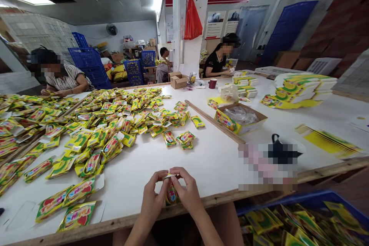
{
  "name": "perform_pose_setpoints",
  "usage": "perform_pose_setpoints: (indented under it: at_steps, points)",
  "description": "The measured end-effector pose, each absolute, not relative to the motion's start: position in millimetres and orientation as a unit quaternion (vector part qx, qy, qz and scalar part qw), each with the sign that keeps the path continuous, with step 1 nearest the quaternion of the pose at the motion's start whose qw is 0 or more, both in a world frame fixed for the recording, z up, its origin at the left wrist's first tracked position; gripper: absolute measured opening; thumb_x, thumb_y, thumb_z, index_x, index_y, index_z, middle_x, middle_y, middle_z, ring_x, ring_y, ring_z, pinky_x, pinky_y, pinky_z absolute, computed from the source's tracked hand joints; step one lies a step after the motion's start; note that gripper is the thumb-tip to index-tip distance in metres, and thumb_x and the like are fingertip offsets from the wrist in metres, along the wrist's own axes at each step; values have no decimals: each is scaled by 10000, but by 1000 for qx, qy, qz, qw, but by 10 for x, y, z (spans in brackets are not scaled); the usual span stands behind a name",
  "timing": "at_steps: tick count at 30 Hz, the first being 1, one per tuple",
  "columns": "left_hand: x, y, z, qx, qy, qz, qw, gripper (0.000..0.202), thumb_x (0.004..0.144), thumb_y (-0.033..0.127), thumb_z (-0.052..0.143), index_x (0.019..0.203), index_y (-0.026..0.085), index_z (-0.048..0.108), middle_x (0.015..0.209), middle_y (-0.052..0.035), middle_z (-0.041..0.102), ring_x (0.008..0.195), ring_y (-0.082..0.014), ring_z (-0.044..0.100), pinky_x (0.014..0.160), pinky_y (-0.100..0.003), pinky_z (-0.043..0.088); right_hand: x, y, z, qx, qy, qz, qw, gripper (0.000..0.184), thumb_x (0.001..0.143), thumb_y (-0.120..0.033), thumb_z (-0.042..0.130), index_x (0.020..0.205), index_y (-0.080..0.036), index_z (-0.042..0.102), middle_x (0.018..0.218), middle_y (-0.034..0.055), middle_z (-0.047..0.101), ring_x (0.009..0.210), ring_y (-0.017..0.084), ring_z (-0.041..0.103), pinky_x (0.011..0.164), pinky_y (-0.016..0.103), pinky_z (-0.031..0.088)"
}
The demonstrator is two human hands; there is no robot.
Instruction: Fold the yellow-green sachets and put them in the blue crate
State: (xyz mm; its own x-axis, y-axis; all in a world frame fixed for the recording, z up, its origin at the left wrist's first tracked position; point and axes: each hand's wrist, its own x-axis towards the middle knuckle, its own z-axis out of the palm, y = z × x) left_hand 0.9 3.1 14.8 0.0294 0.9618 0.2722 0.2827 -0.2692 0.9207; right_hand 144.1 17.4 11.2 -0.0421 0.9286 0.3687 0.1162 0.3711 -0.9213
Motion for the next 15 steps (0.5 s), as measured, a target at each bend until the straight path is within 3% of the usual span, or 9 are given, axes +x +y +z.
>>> perform_pose_setpoints:
  at_steps: [5,15]
  points:
    - [28,50,179,592,509,501,373,216,875,371,565,940,191,665,978,-83,730,915,-234,677,853,-369,518,1403,132,133,-437,-619,357,547,151,908,-272,539,929,-187,662,962,65,690,907,193,639,799,281,509]
    - [39,152,226,570,528,508,373,214,843,379,589,833,179,666,782,-50,709,746,-205,642,703,-309,506,1346,246,202,-479,-599,355,534,200,891,-355,547,819,-186,625,711,10,628,661,160,576,637,241,471]
